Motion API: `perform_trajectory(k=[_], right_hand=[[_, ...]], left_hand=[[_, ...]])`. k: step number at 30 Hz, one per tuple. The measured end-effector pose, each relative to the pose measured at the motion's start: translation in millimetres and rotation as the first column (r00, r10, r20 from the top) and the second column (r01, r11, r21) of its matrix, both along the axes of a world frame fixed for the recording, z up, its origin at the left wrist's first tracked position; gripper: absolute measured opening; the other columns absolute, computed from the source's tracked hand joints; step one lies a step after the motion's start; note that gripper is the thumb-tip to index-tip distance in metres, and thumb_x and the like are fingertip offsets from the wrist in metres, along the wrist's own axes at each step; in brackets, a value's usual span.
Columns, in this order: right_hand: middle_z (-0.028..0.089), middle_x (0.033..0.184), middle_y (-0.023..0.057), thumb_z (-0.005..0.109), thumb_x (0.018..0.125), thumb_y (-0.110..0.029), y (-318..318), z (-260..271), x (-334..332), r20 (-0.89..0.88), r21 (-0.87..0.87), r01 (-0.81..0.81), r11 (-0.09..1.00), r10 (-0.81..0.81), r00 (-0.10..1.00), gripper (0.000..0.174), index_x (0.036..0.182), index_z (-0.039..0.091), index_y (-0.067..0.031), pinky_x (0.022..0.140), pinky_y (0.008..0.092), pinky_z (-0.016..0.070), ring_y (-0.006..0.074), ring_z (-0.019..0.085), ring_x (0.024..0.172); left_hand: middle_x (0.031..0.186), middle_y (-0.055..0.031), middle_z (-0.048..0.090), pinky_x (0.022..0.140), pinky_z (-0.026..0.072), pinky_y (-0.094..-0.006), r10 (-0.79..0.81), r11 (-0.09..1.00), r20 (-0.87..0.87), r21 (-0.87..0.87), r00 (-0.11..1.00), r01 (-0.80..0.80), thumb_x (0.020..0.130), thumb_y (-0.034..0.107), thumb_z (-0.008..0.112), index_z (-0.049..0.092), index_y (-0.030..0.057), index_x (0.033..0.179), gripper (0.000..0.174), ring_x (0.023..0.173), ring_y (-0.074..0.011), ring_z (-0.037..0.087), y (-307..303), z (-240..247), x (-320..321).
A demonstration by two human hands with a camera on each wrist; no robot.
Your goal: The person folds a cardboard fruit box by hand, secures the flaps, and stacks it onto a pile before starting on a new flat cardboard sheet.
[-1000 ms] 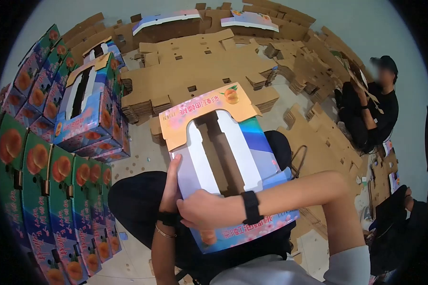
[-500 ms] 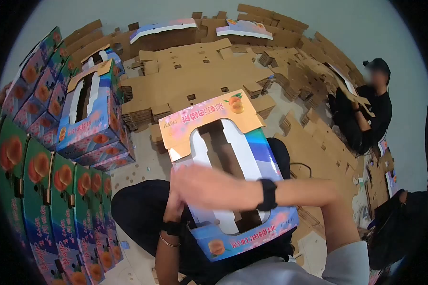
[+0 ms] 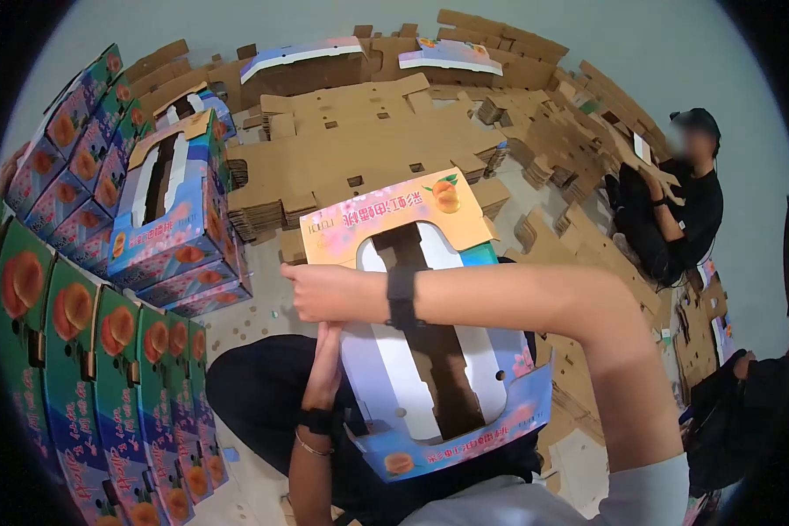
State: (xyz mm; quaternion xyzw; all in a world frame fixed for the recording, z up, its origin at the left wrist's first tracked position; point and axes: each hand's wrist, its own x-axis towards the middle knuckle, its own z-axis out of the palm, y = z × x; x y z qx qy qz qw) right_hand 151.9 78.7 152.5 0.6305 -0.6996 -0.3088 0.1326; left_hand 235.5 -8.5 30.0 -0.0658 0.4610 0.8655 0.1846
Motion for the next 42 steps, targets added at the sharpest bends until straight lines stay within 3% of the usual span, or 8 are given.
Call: perform_trajectory(k=[8, 17, 23, 25, 29, 31, 36, 42], right_hand=[[0.069, 0.07, 0.0001, 0.066, 0.071, -0.02, 1, 8, -14, 0.07, -0.074, -0.113, 0.991, 0.119, 0.991, 0.007, 0.066, 0.07, -0.0164, 0.087, 0.0306, 0.0394, 0.0168, 0.066, 0.072], [0.06, 0.054, 0.0044, 0.063, 0.07, -0.014, 4, 7, -29, 0.13, -0.181, -0.189, 0.965, 0.214, 0.968, 0.005, 0.069, 0.06, -0.01, 0.111, 0.0379, 0.0332, 0.0213, 0.065, 0.06], [0.068, 0.079, 0.0075, 0.064, 0.073, -0.018, 3, 45, -43, 0.274, -0.3, 0.021, 0.954, 0.065, 0.959, 0.016, 0.086, 0.067, -0.0094, 0.097, 0.0374, 0.0412, 0.0236, 0.066, 0.085], [0.066, 0.093, 0.0073, 0.062, 0.077, -0.018, 15, 61, -43, 0.284, -0.736, -0.024, 0.677, 0.34, 0.897, 0.019, 0.094, 0.064, -0.0089, 0.094, 0.0387, 0.0425, 0.0225, 0.062, 0.096], [0.063, 0.095, 0.0073, 0.057, 0.083, -0.016, 92, 97, 4, 0.479, -0.706, 0.281, 0.65, 0.146, 0.866, 0.016, 0.096, 0.061, -0.006, 0.084, 0.0389, 0.046, 0.0246, 0.059, 0.096], [0.06, 0.084, 0.0079, 0.055, 0.085, -0.017, 136, 104, 26, 0.63, -0.361, 0.468, 0.806, -0.159, 0.76, 0.014, 0.092, 0.062, -0.0075, 0.078, 0.0411, 0.0477, 0.0265, 0.059, 0.089], [0.057, 0.101, 0.0027, 0.057, 0.081, -0.012, 194, 64, 52, 0.457, -0.324, 0.304, 0.896, -0.133, 0.88, 0.014, 0.095, 0.06, -0.0106, 0.096, 0.0363, 0.0429, 0.0206, 0.054, 0.102], [0.052, 0.102, 0.0039, 0.061, 0.074, -0.009, 210, 116, 51, 0.299, -0.212, 0.337, 0.917, -0.268, 0.916, 0.022, 0.096, 0.055, -0.0107, 0.105, 0.0392, 0.0368, 0.0204, 0.051, 0.107]], left_hand=[[0.123, -0.0041, 0.053, 0.09, 0.0458, -0.0292, 0.023, 0.997, -0.065, -0.07, 0.998, -0.028, 0.097, 0.045, 0.051, 0.039, 0.0101, 0.14, 0.057, 0.109, -0.0156, 0.054, 0, -7, -6], [0.113, -0.0059, 0.059, 0.084, 0.0499, -0.0282, 0.062, 0.994, 0.027, -0.091, 0.998, -0.059, 0.095, 0.045, 0.053, 0.049, 0.0054, 0.129, 0.053, 0.099, -0.0164, 0.06, 0, -11, -9], [0.106, -0.0084, 0.063, 0.082, 0.0514, -0.0294, 0.067, 0.998, 0.001, -0.005, 0.998, -0.067, 0.094, 0.049, 0.052, 0.052, 0.0023, 0.125, 0.056, 0.093, -0.0171, 0.063, 2, -4, -4], [0.104, -0.0085, 0.064, 0.081, 0.0517, -0.0294, 0.019, 1.0, 0.068, 0.01, 0.998, -0.019, 0.094, 0.05, 0.051, 0.053, 0.0021, 0.123, 0.057, 0.092, -0.0172, 0.063, 2, 10, -1], [0.098, -0.0082, 0.065, 0.079, 0.0524, -0.0301, -0.029, 0.999, 0.158, 0.03, 0.987, 0.025, 0.094, 0.053, 0.047, 0.055, 0.0017, 0.12, 0.059, 0.088, -0.0175, 0.064, 4, 27, -1], [0.1, -0.0083, 0.065, 0.081, 0.0518, -0.0301, -0.051, 0.999, 0.175, 0.02, 0.983, 0.049, 0.095, 0.053, 0.048, 0.055, 0.0013, 0.122, 0.059, 0.089, -0.0171, 0.063, 4, 17, -2], [0.128, -0.0134, 0.054, 0.097, 0.0425, -0.03, -0.059, 0.99, 0.149, -0.114, 0.987, 0.077, 0.096, 0.044, 0.051, 0.041, -0.0037, 0.137, 0.064, 0.112, -0.0187, 0.054, -6, 17, -3], [0.153, -0.0193, 0.018, 0.106, 0.0343, -0.0385, -0.227, 0.758, -0.177, -0.649, 0.958, 0.059, 0.085, 0.031, 0.072, 0.003, 0.0154, 0.154, 0.098, 0.133, -0.0316, 0.034, -19, 68, 3]])
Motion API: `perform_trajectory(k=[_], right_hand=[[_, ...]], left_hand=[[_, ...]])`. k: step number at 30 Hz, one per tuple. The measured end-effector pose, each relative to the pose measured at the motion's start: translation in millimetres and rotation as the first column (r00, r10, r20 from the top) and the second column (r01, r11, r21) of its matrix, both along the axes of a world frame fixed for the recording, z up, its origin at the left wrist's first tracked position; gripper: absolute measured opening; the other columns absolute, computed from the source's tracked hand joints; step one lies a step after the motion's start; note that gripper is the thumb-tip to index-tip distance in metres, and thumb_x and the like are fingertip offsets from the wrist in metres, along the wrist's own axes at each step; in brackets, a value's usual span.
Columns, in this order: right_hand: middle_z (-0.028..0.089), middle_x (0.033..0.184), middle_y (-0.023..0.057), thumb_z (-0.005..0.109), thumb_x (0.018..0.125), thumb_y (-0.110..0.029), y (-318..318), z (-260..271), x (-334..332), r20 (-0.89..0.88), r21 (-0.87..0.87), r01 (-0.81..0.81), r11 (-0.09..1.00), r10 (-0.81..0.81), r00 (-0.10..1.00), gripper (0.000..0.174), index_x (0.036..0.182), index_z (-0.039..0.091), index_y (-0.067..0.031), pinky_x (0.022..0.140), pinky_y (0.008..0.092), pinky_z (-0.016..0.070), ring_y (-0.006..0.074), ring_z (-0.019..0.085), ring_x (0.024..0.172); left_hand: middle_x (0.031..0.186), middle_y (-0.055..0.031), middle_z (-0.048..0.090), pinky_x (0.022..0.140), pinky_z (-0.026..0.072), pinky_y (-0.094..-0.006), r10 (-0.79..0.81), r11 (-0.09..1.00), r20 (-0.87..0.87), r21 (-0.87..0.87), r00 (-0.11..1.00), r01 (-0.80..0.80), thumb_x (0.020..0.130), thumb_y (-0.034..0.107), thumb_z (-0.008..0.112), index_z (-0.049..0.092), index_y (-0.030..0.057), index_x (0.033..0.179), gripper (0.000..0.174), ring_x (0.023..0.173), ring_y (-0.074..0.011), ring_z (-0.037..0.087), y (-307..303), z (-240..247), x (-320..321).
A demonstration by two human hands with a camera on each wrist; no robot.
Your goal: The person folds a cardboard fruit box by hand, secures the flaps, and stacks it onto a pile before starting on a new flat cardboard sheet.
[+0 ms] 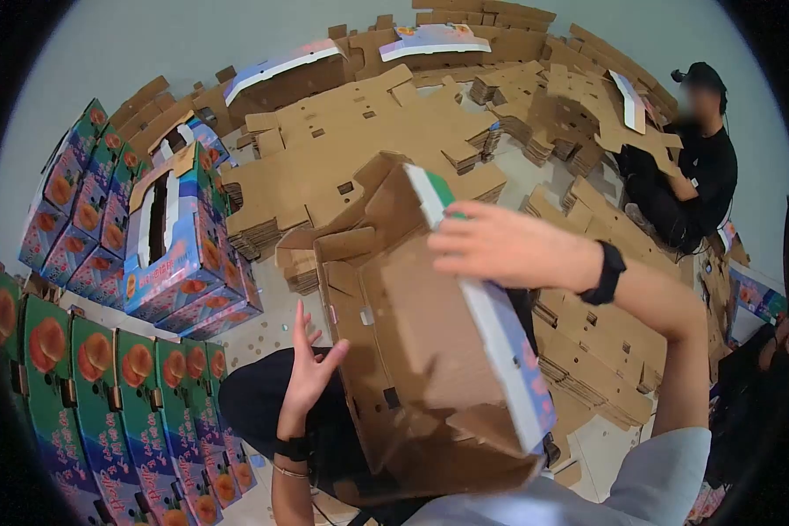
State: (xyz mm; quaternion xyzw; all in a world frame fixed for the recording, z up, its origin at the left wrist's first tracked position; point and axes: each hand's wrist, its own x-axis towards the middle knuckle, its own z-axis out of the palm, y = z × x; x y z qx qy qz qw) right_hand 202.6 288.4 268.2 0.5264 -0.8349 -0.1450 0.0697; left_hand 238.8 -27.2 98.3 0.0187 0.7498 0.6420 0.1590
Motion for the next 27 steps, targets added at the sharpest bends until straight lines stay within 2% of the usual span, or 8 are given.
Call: perform_trajectory(k=[4, 5, 9, 14, 16, 22, 25, 27], right_hand=[[0.053, 0.096, 0.0038, 0.064, 0.069, -0.01, 50, 22, 7, -0.13, 0.068, 0.167, 0.984, -0.157, 0.979, 0.014, 0.082, 0.065, -0.0111, 0.113, 0.041, 0.0293, 0.0204, 0.052, 0.107], [0.053, 0.096, 0.0038, 0.064, 0.069, -0.01, 64, 27, 14, -0.135, 0.068, 0.171, 0.983, -0.161, 0.978, 0.014, 0.082, 0.065, -0.0111, 0.113, 0.041, 0.0293, 0.0204, 0.052, 0.107], [0.052, 0.089, 0.0, 0.061, 0.07, -0.01, 126, 38, 43, -0.212, 0.003, 0.44, 0.898, -0.429, 0.878, 0.021, 0.086, 0.071, -0.019, 0.117, 0.0452, 0.0239, 0.0166, 0.053, 0.103], [0.053, 0.089, 0.0005, 0.061, 0.068, -0.009, 215, 11, 77, -0.285, -0.176, 0.601, 0.78, -0.625, 0.727, 0.033, 0.097, 0.071, -0.0194, 0.115, 0.0506, 0.0236, 0.0185, 0.054, 0.101], [0.053, 0.086, 0.0002, 0.06, 0.071, -0.01, 234, -9, 100, -0.344, -0.161, 0.63, 0.76, -0.641, 0.686, 0.03, 0.096, 0.071, -0.021, 0.115, 0.0495, 0.0267, 0.0174, 0.055, 0.097], [0.062, 0.118, 0.0029, 0.062, 0.072, -0.006, 218, -87, 151, 0.023, -0.131, 0.505, 0.853, -0.507, 0.862, 0.044, 0.114, 0.067, -0.0189, 0.104, 0.0426, 0.0422, 0.0222, 0.056, 0.116], [0.063, 0.123, 0.0053, 0.06, 0.076, -0.005, 208, -76, 143, 0.256, -0.128, 0.591, 0.796, -0.549, 0.796, 0.045, 0.119, 0.065, -0.0166, 0.096, 0.0367, 0.0488, 0.0248, 0.059, 0.114], [0.064, 0.121, 0.0061, 0.06, 0.077, -0.005, 218, -53, 119, 0.182, -0.187, 0.591, 0.785, -0.563, 0.806, 0.042, 0.118, 0.066, -0.0167, 0.094, 0.035, 0.05, 0.0253, 0.061, 0.111]], left_hand=[[0.149, -0.0203, 0.031, 0.094, 0.0462, -0.039, -0.22, 0.9, -0.069, -0.4, 0.973, 0.175, 0.079, 0.021, 0.074, 0.0, 0.0152, 0.153, 0.105, 0.119, -0.0278, 0.053, 6, 16, 7], [0.134, -0.0173, 0.052, 0.086, 0.051, -0.037, -0.253, 0.846, 0.065, -0.47, 0.965, 0.253, 0.078, 0.006, 0.069, 0.003, 0.0153, 0.153, 0.101, 0.103, -0.0248, 0.063, 2, 16, 4], [0.108, -0.0099, 0.067, 0.078, 0.0529, -0.0299, -0.121, 0.993, -0.163, -0.031, 0.979, 0.117, 0.078, -0.012, 0.06, 0.015, 0.0151, 0.152, 0.09, 0.09, -0.0177, 0.065, -43, -49, -26], [0.105, -0.0083, 0.067, 0.077, 0.0517, -0.0239, -0.079, 0.967, 0.012, 0.245, 0.997, 0.074, 0.086, -0.005, 0.06, 0.032, 0.01, 0.145, 0.067, 0.093, -0.0101, 0.063, -70, 0, -92], [0.107, -0.0074, 0.066, 0.078, 0.0521, -0.0251, -0.16, 0.975, 0.057, 0.167, 0.985, 0.149, 0.088, 0.0, 0.061, 0.038, 0.0097, 0.143, 0.06, 0.093, -0.013, 0.064, -76, 20, -103], [0.109, -0.0029, 0.065, 0.082, 0.0477, -0.0262, -0.29, 0.917, 0.028, -0.278, 0.957, 0.286, 0.093, 0.015, 0.058, 0.052, 0.0102, 0.134, 0.042, 0.097, -0.0117, 0.063, -113, -23, -93], [0.117, -0.0047, 0.065, 0.085, 0.0448, -0.0266, 0.08, 0.989, 0.015, -0.128, 0.997, -0.077, 0.097, 0.033, 0.05, 0.053, 0.0115, 0.134, 0.042, 0.101, -0.0156, 0.063, -127, -22, -84], [0.12, -0.0058, 0.064, 0.086, 0.0445, -0.0275, 0.184, 0.983, 0.026, 0.012, 0.983, -0.184, 0.097, 0.034, 0.05, 0.052, 0.0121, 0.135, 0.044, 0.102, -0.0165, 0.063, -131, -12, -77]])
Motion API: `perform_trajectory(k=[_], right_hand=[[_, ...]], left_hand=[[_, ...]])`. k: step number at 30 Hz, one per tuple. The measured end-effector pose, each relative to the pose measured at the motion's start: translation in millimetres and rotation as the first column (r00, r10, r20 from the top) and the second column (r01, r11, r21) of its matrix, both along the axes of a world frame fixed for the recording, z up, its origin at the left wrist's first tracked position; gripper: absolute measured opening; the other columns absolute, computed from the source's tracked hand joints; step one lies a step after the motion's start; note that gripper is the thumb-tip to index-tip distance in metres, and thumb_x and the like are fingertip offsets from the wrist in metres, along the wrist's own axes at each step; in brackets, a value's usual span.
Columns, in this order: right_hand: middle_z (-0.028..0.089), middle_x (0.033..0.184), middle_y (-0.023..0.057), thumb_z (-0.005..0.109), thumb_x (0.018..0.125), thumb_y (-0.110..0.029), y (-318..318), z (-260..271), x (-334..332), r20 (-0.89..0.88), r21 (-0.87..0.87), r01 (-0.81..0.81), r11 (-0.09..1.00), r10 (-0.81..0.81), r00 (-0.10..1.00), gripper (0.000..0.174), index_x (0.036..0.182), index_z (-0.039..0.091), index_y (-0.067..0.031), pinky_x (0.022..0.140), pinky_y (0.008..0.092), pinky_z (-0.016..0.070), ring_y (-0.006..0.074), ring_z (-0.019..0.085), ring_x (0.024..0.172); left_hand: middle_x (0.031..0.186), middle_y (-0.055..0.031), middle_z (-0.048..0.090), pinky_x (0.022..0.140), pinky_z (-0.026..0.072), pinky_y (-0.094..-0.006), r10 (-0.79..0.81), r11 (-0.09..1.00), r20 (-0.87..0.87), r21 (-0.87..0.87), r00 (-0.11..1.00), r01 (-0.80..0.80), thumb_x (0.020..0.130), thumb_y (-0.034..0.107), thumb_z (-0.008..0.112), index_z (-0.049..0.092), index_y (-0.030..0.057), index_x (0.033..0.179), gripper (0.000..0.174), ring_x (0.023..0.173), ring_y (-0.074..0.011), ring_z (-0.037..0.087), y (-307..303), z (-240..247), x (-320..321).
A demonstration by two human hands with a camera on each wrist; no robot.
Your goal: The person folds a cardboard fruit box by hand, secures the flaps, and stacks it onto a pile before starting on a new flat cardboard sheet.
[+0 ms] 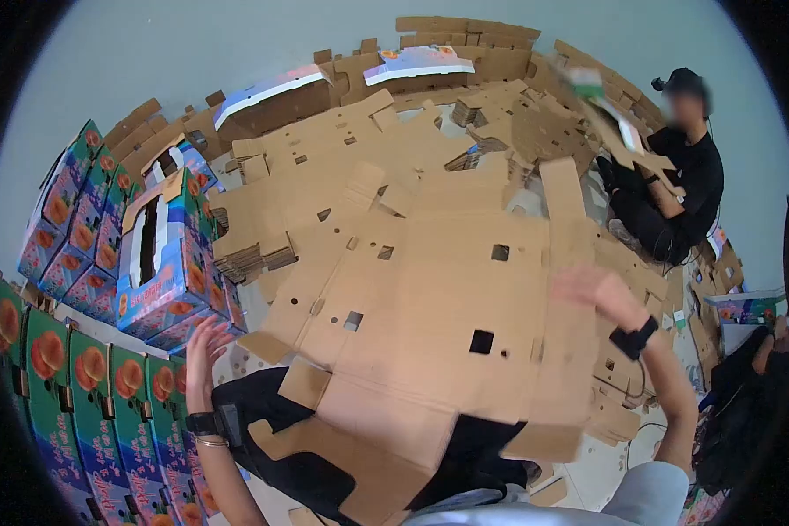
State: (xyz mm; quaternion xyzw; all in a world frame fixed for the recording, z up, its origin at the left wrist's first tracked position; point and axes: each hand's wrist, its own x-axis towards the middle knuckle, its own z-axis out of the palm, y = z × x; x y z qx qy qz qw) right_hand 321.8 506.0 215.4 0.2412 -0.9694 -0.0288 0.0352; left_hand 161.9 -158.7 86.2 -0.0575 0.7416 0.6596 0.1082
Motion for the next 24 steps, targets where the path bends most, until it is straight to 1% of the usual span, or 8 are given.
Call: perform_trajectory(k=[7, 9, 11, 13, 15, 18, 20, 24], right_hand=[[0.07, 0.102, 0.0106, 0.06, 0.076, 0.005, -64, 150, -156, -0.382, -0.23, -0.222, 0.947, 0.122, 0.916, 0.04, 0.109, 0.069, -0.0156, 0.084, 0.037, 0.0528, 0.0311, 0.066, 0.095], [0.069, 0.104, 0.0106, 0.058, 0.081, 0.003, -122, 218, -224, -0.41, -0.113, -0.148, 0.982, 0.09, 0.908, 0.035, 0.108, 0.069, -0.0161, 0.078, 0.0394, 0.0531, 0.0307, 0.065, 0.096], [0.067, 0.096, 0.0141, 0.062, 0.081, -0.006, -136, 251, -272, -0.702, 0.083, -0.162, 0.983, 0.173, 0.691, 0.04, 0.119, 0.064, -0.0175, 0.073, 0.0387, 0.0511, 0.032, 0.064, 0.086], [0.067, 0.097, 0.0155, 0.059, 0.081, -0.001, -164, 282, -282, -0.748, -0.011, -0.145, 0.989, 0.088, 0.658, 0.038, 0.117, 0.064, -0.0123, 0.072, 0.0403, 0.0517, 0.0342, 0.064, 0.085], [0.067, 0.099, 0.017, 0.056, 0.081, 0.005, -182, 304, -293, -0.784, -0.103, -0.142, 0.985, 0.008, 0.621, 0.036, 0.114, 0.064, -0.007, 0.071, 0.0418, 0.0522, 0.0364, 0.064, 0.083], [0.067, 0.099, 0.0173, 0.055, 0.081, 0.005, -203, 286, -285, -0.934, 0.022, -0.267, 0.963, 0.116, 0.339, 0.035, 0.112, 0.065, -0.0069, 0.073, 0.0418, 0.0526, 0.0372, 0.064, 0.085], [0.068, 0.106, 0.0107, 0.054, 0.081, 0.0, -205, 244, -294, -0.829, -0.041, -0.092, 0.995, 0.018, 0.559, 0.052, 0.126, 0.06, -0.0248, 0.073, 0.0403, 0.0544, 0.0289, 0.065, 0.095], [0.065, 0.115, 0.0088, 0.05, 0.082, -0.001, -205, 118, -343, -0.736, -0.013, -0.219, 0.976, 0.139, 0.662, 0.053, 0.13, 0.056, -0.0242, 0.079, 0.0382, 0.0549, 0.0294, 0.065, 0.098]], left_hand=[[0.134, -0.0099, 0.054, 0.093, 0.0451, -0.0365, 0.083, 0.893, 0.042, 0.441, 0.996, -0.093, 0.099, 0.041, 0.045, 0.047, 0.0107, 0.138, 0.049, 0.11, -0.0219, 0.06, -26, -14, 23], [0.137, -0.0099, 0.051, 0.091, 0.0454, -0.0379, 0.187, 0.898, 0.007, 0.404, 0.982, -0.174, 0.098, 0.045, 0.044, 0.046, 0.0117, 0.139, 0.053, 0.11, -0.0226, 0.059, -45, -43, 17], [0.139, -0.01, 0.048, 0.089, 0.0457, -0.0393, 0.299, 0.907, -0.036, 0.321, 0.954, -0.273, 0.097, 0.049, 0.043, 0.045, 0.0126, 0.141, 0.057, 0.11, -0.0233, 0.058, -68, -82, 3], [0.142, -0.0117, 0.044, 0.086, 0.0456, -0.0409, 0.541, 0.83, 0.103, 0.093, 0.835, -0.55, 0.095, 0.055, 0.044, 0.042, 0.0133, 0.143, 0.063, 0.11, -0.0253, 0.057, -54, -75, 0], [0.147, -0.0108, 0.04, 0.085, 0.0445, -0.0389, 0.435, 0.893, 0.051, 0.105, 0.899, -0.438, 0.091, 0.063, 0.043, 0.041, 0.0144, 0.144, 0.072, 0.11, -0.0247, 0.057, -45, -81, -9], [0.147, -0.0078, 0.04, 0.081, 0.0466, -0.035, 0.441, 0.896, 0.052, 0.029, 0.896, -0.443, 0.094, 0.058, 0.044, 0.042, 0.0138, 0.143, 0.066, 0.104, -0.0234, 0.06, -30, -70, -5], [0.144, -0.0062, 0.043, 0.081, 0.0459, -0.0344, 0.457, 0.889, 0.025, 0.022, 0.889, -0.458, 0.095, 0.056, 0.044, 0.044, 0.0139, 0.142, 0.063, 0.103, -0.0219, 0.06, -24, -62, -5], [0.14, -0.0026, 0.047, 0.081, 0.0461, -0.0339, 0.455, 0.891, -0.027, 0.006, 0.89, -0.455, 0.096, 0.053, 0.043, 0.047, 0.0134, 0.138, 0.058, 0.102, -0.0193, 0.06, -17, -56, 1]])
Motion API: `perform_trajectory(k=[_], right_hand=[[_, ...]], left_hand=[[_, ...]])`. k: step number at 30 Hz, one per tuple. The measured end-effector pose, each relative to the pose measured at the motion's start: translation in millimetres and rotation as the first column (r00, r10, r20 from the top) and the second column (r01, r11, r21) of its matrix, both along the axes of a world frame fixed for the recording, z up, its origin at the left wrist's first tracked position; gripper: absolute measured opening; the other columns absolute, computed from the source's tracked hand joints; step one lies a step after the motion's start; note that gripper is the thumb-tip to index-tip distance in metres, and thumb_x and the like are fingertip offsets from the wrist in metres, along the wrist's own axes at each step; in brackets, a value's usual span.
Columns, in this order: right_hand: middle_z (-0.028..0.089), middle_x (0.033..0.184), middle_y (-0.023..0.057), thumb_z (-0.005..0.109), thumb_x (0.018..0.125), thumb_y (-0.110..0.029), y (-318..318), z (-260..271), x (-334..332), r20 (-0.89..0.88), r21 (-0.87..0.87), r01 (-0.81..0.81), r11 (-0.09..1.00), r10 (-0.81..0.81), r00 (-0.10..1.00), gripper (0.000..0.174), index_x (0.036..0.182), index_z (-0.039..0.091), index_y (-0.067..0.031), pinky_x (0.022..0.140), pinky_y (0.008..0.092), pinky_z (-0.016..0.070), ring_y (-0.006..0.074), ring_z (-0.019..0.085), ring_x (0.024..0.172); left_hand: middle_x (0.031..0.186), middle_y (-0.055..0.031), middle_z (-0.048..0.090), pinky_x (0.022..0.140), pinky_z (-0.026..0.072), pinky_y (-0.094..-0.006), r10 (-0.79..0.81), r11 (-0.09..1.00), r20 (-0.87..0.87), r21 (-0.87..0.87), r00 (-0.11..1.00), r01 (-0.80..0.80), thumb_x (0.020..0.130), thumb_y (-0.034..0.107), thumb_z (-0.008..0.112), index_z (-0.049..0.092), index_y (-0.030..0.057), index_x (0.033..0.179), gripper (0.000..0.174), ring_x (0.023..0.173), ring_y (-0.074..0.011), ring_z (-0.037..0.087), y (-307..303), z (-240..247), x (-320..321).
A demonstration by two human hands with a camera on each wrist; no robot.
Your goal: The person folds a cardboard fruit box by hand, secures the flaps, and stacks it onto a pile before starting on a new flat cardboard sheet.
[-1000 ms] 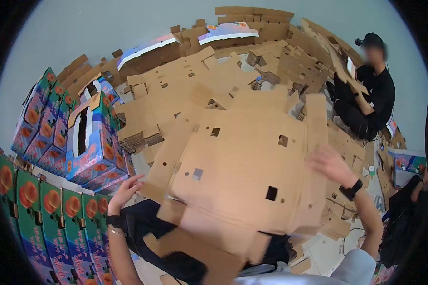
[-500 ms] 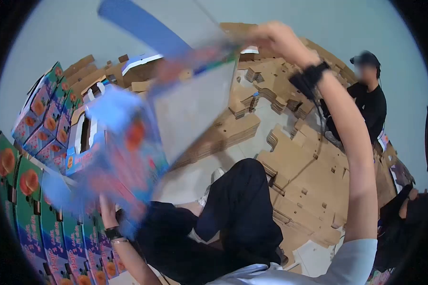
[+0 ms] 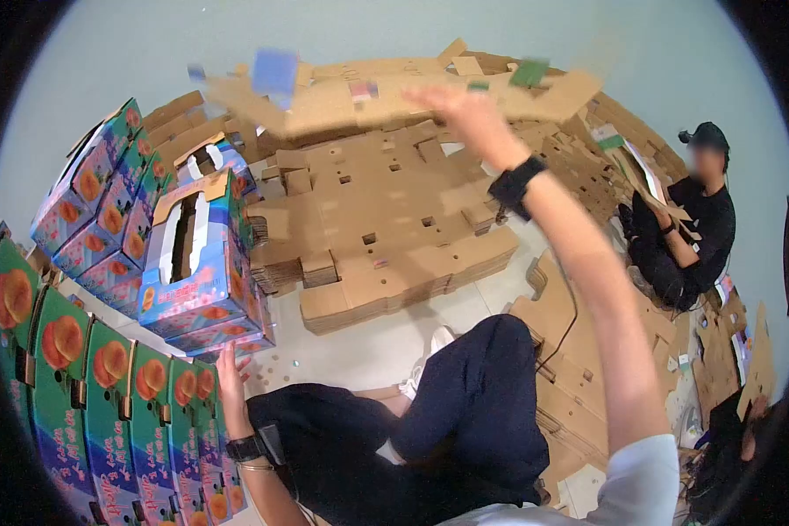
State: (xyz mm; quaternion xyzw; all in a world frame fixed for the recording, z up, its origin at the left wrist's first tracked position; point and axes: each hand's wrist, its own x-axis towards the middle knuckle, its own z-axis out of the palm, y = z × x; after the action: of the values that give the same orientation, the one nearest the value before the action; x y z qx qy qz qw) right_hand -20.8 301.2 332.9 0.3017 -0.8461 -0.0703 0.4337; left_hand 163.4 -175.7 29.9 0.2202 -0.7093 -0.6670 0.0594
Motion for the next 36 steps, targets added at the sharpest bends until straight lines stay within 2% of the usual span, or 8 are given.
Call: perform_trajectory(k=[4, 8, 16, 21, 24, 26, 30, 36], right_hand=[[0.063, 0.119, 0.0144, 0.048, 0.079, 0.005, 3, -152, -12, 0.357, -0.116, 0.0, 0.993, 0.042, 0.933, 0.057, 0.129, 0.057, -0.019, 0.089, 0.0423, 0.0512, 0.0329, 0.061, 0.105], [0.059, 0.128, 0.0123, 0.048, 0.072, 0.01, 35, -312, 1, 0.8, -0.14, 0.175, 0.975, 0.007, 0.6, 0.067, 0.131, 0.057, -0.0206, 0.102, 0.0412, 0.0442, 0.0323, 0.056, 0.116], [0.055, 0.133, 0.0124, 0.047, 0.071, 0.011, 25, -315, 13, 0.847, -0.181, 0.147, 0.972, 0.079, 0.525, 0.067, 0.131, 0.057, -0.0192, 0.103, 0.042, 0.0422, 0.0335, 0.054, 0.117], [0.037, 0.147, 0.0155, 0.052, 0.074, 0.008, 11, -353, 10, 0.806, -0.238, 0.16, 0.958, 0.103, 0.583, 0.068, 0.135, 0.052, -0.0208, 0.109, 0.0491, 0.0335, 0.037, 0.038, 0.133], [0.011, 0.159, 0.0131, 0.067, 0.075, -0.017, -11, -338, 24, 0.932, -0.078, 0.05, 0.996, 0.055, 0.359, 0.082, 0.148, 0.031, -0.0311, 0.109, 0.0687, 0.0103, 0.0356, 0.011, 0.146], [0.01, 0.159, 0.0123, 0.068, 0.078, -0.026, -17, -335, 24, 0.952, -0.061, 0.055, 0.997, 0.042, 0.302, 0.081, 0.148, 0.03, -0.0343, 0.109, 0.0688, 0.0077, 0.0355, 0.008, 0.146], [0.007, 0.16, 0.0115, 0.062, 0.084, -0.051, -14, -343, 14, 0.977, -0.07, 0.068, 0.995, 0.055, 0.208, 0.073, 0.148, 0.027, -0.0414, 0.108, 0.0706, 0.0019, 0.0354, 0.003, 0.147], [0.009, 0.159, 0.0133, 0.058, 0.088, -0.048, -24, -348, 28, 0.897, 0.085, 0.091, 0.992, -0.116, 0.426, 0.072, 0.149, 0.022, -0.0409, 0.106, 0.0723, 0.0129, 0.0388, 0.011, 0.145]], left_hand=[[0.139, -0.0014, 0.049, 0.083, 0.0466, -0.034, -0.04, 0.999, -0.011, -0.022, 0.999, 0.04, 0.096, 0.052, 0.044, 0.047, 0.0132, 0.136, 0.056, 0.1, -0.0186, 0.061, 2, 12, 3], [0.133, -0.0049, 0.046, 0.076, 0.0457, -0.0283, 0.038, 0.999, -0.021, -0.008, 0.999, -0.039, 0.099, 0.047, 0.042, 0.05, 0.0138, 0.133, 0.048, 0.095, -0.016, 0.062, 7, 9, 0], [0.133, -0.0096, 0.044, 0.091, 0.0462, -0.0324, -0.237, 0.886, -0.016, -0.413, 0.971, 0.21, 0.089, 0.005, 0.055, 0.04, 0.0076, 0.141, 0.054, 0.111, -0.0203, 0.052, 11, 6, 3], [0.142, -0.0131, 0.04, 0.076, 0.0494, -0.027, -0.264, 0.925, -0.072, -0.3, 0.962, 0.231, 0.085, -0.003, 0.052, 0.036, 0.0149, 0.145, 0.065, 0.101, -0.02, 0.062, -5, -6, 6], [0.141, -0.0148, 0.04, 0.08, 0.0502, -0.0265, -0.223, 0.945, -0.109, -0.267, 0.969, 0.188, 0.081, -0.01, 0.053, 0.037, 0.0105, 0.143, 0.068, 0.102, -0.0224, 0.063, -5, 0, 7], [0.137, -0.0155, 0.044, 0.092, 0.0484, -0.031, -0.154, 0.973, -0.266, -0.209, 0.951, 0.099, 0.077, -0.016, 0.051, 0.041, -0.0005, 0.136, 0.061, 0.114, -0.0207, 0.055, 6, 9, 4], [0.135, -0.0139, 0.046, 0.08, 0.0515, -0.0281, -0.168, 0.965, -0.277, -0.242, 0.946, 0.1, 0.08, -0.013, 0.054, 0.042, 0.0022, 0.136, 0.06, 0.098, -0.0211, 0.065, 6, 9, 1], [0.129, -0.0132, 0.051, 0.082, 0.0501, -0.028, -0.088, 0.98, -0.305, -0.197, 0.948, 0.028, 0.087, -0.004, 0.057, 0.046, 0.0008, 0.131, 0.046, 0.095, -0.0172, 0.064, -5, 12, -7]])
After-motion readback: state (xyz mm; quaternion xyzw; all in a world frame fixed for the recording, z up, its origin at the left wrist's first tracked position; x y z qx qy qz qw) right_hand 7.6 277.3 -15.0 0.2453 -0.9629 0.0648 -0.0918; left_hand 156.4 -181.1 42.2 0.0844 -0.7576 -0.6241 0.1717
